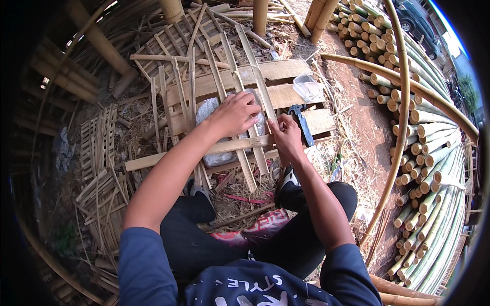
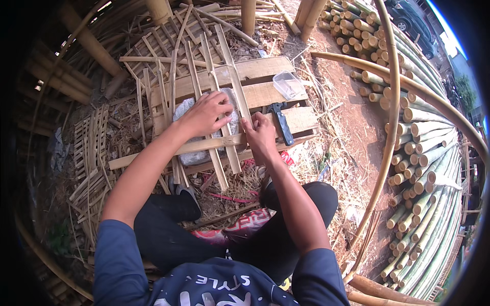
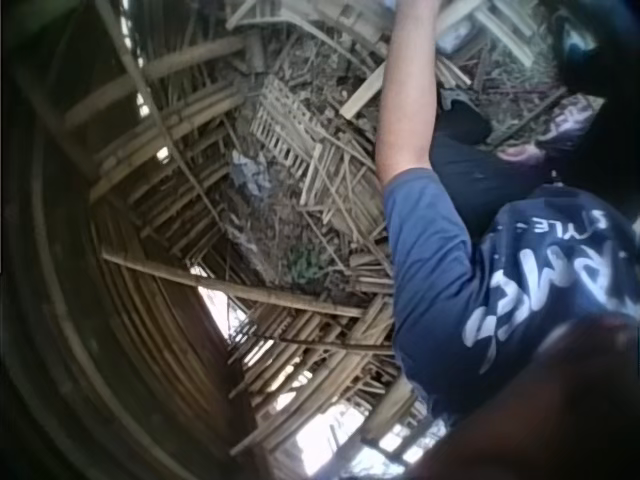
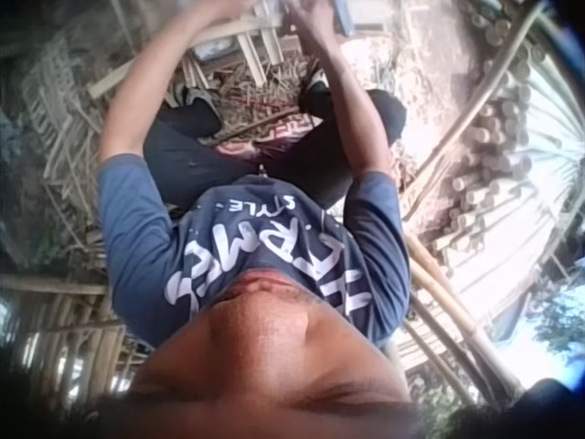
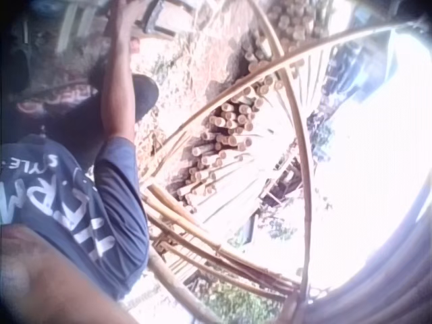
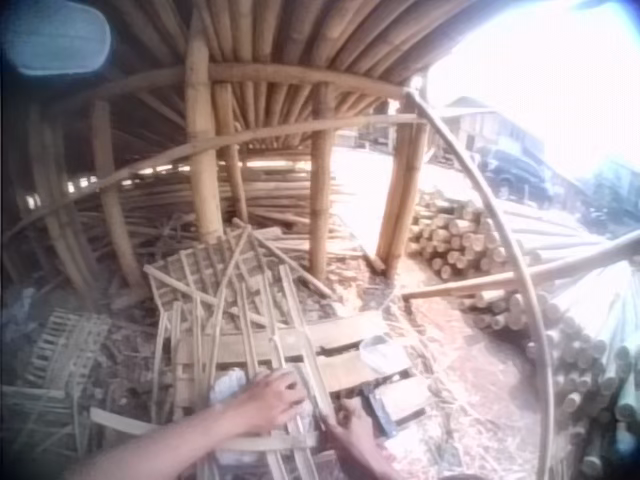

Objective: The person weaves bamboo slats into a lattice structure by hand, using a small hammer to adjust the position of the horizontal slats against a stone weight.

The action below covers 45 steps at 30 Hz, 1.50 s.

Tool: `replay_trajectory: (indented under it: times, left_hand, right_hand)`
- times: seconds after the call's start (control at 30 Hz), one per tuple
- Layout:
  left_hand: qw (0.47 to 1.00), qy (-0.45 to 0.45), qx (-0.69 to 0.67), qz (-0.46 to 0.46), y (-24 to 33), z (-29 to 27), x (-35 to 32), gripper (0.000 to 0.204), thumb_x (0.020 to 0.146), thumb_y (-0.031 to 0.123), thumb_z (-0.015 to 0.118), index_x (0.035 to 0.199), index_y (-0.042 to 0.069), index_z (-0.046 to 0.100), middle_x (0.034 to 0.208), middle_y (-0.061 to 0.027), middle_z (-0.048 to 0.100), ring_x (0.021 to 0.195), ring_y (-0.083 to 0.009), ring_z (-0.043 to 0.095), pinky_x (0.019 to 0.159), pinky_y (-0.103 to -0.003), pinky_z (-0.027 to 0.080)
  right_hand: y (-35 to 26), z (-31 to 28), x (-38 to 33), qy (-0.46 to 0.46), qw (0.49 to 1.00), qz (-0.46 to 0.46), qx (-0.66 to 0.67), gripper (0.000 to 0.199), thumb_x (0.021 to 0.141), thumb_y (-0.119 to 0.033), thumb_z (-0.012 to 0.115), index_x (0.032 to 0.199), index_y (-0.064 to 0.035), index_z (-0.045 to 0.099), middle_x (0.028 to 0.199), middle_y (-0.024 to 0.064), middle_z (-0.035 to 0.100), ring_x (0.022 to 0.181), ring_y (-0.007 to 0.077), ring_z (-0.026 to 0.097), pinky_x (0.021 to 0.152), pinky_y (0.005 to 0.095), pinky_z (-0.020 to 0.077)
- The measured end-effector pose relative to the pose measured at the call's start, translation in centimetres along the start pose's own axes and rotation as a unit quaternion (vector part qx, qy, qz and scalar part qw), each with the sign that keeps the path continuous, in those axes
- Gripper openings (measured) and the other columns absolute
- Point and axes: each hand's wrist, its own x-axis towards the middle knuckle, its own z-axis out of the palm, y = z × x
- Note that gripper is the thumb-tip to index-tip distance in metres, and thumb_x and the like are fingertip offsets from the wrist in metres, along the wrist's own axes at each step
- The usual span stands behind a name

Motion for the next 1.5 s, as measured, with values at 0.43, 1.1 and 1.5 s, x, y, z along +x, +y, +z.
replay_trajectory:
  times: [0.43,1.1,1.5]
  left_hand:
    - [1.0,0.009,-0.02,-0.002,-0.8,0.4,-0.2,0.032,0.086,0.028,0.071,0.106,0.004,0.064,0.11,-0.012,0.056,0.113,-0.0305,0.054,0.099,-0.044,0.043]
    - [0.982,-0.086,0.134,-0.105,-0.5,2.2,-0.7,0.082,0.094,0.068,0.036,0.155,0.014,0.031,0.164,-0.0143,0.017,0.153,-0.0314,0.01,0.122,-0.058,0.003]
    - [0.983,-0.05,0.154,-0.091,-0.5,2.7,-0.9,0.078,0.094,0.067,0.039,0.154,0.016,0.035,0.163,-0.0154,0.022,0.152,-0.0329,0.013,0.121,-0.06,0.007]
  right_hand:
    - [0.0,-0.2,0.0,0.0,1.0,0.005,0.007,0.041,0.088,-0.035,0.071,0.083,0.0028,0.057,0.071,0.0189,0.06,0.064,0.0287,0.056,0.063,0.0426,0.0456]
    - [1.5,0.3,0.4,-0.027,0.997,0.033,0.06,0.036,0.09,-0.034,0.071,0.088,0.0012,0.063,0.067,0.0141,0.062,0.059,0.0212,0.059,0.059,0.0365,0.0474]
    - [0.8,-1.6,0.7,-0.027,0.999,0.01,-0.017,0.038,0.089,-0.035,0.072,0.084,0.0011,0.061,0.064,0.013,0.059,0.058,0.0211,0.054,0.058,0.0377,0.0447]
